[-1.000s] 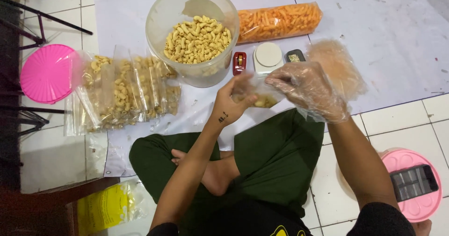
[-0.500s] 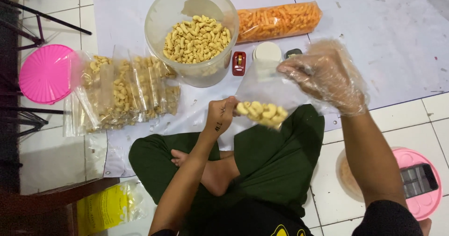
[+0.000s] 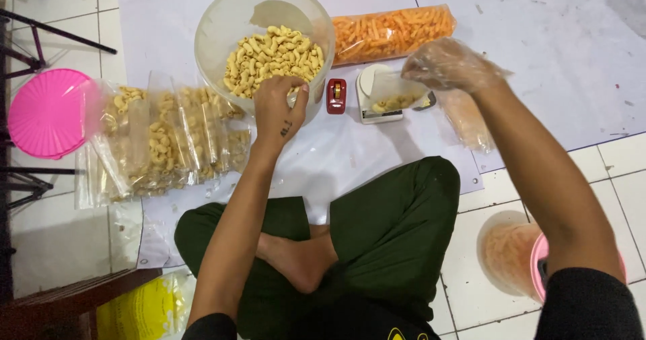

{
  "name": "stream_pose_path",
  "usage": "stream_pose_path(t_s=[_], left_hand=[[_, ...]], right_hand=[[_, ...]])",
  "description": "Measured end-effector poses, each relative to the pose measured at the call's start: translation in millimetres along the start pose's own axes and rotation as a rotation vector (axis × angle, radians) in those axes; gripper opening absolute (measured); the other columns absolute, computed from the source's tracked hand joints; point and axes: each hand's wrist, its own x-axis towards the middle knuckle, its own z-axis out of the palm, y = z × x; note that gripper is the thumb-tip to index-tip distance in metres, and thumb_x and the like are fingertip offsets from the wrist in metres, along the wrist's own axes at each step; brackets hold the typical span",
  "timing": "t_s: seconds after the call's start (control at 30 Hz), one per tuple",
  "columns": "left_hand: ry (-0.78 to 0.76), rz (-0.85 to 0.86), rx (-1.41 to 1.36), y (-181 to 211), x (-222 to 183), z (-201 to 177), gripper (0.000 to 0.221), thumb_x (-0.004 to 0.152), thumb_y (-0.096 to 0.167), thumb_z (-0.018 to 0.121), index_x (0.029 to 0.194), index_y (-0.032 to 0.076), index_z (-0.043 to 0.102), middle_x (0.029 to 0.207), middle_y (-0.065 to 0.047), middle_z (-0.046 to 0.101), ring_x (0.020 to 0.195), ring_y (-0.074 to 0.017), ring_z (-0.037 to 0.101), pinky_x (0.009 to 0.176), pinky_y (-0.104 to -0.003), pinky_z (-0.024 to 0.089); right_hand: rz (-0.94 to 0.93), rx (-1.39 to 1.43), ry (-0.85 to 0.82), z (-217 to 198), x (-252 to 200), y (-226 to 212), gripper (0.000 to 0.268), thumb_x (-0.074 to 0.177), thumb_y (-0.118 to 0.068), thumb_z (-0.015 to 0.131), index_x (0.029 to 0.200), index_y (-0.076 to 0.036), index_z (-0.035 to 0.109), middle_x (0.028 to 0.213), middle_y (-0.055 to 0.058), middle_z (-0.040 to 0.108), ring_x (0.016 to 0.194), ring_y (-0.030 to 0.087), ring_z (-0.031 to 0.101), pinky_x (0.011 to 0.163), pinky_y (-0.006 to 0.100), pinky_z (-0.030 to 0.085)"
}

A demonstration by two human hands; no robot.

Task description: A person manually scoops macaroni-style snacks from a large bowl into individual plastic bags, weighs them on a digital scale, and organizes the finished bags.

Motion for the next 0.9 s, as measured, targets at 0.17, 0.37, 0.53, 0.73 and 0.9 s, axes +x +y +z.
stream_pose_path(t_s=[0.17,0.37,0.53,0.73,0.9], left_hand=[[-0.087,-0.036,0.361,-44.7,-3.7,40.2,0.046,0.093,0.045,0.066,0.119,0.007,0.07,0.106,-0.012,0.066,0.106,-0.0297,0.055,0.098,-0.049,0.032],[-0.129,-0.077,0.437,-40.2,-2.6,37.6,0.058,0.094,0.057,0.062,0.119,0.005,0.069,0.106,-0.014,0.067,0.106,-0.0337,0.056,0.101,-0.054,0.031],[-0.103,-0.056,0.494,-52.5,-8.7,47.4,0.058,0.096,0.064,0.062,0.119,0.011,0.068,0.103,-0.015,0.071,0.114,-0.0333,0.06,0.098,-0.056,0.036],[-0.089,-0.047,0.485,-60.5,-11.7,53.6,0.059,0.094,0.067,0.061,0.117,0.012,0.068,0.098,-0.015,0.072,0.111,-0.0337,0.062,0.096,-0.058,0.037],[-0.094,-0.078,0.481,-60.6,-12.2,54.7,0.062,0.094,0.07,0.059,0.115,0.012,0.069,0.097,-0.016,0.074,0.11,-0.0347,0.064,0.095,-0.059,0.037]], right_hand=[[-0.058,-0.157,0.237,27.7,44.4,22.1,0.015,0.098,-0.021,0.069,0.088,-0.014,0.078,0.081,0.008,0.069,0.071,0.021,0.065,0.074,0.038,0.059],[-0.204,-0.445,0.635,60.8,70.7,32.6,0.031,0.096,-0.025,0.073,0.066,-0.02,0.064,0.067,-0.001,0.054,0.062,0.016,0.05,0.058,0.032,0.045],[-0.294,-0.607,0.674,138.7,69.3,43.9,0.012,0.084,-0.029,0.076,0.073,-0.024,0.073,0.074,0.004,0.064,0.075,0.024,0.062,0.073,0.044,0.048],[-0.131,-0.507,0.606,209.2,45.6,43.0,0.021,0.086,-0.021,0.074,0.066,-0.021,0.067,0.061,0.003,0.059,0.06,0.023,0.062,0.063,0.042,0.049],[-0.031,-0.454,0.677,197.9,21.5,17.1,0.026,0.091,-0.023,0.074,0.066,-0.018,0.068,0.06,0.004,0.06,0.06,0.024,0.065,0.064,0.041,0.05]])
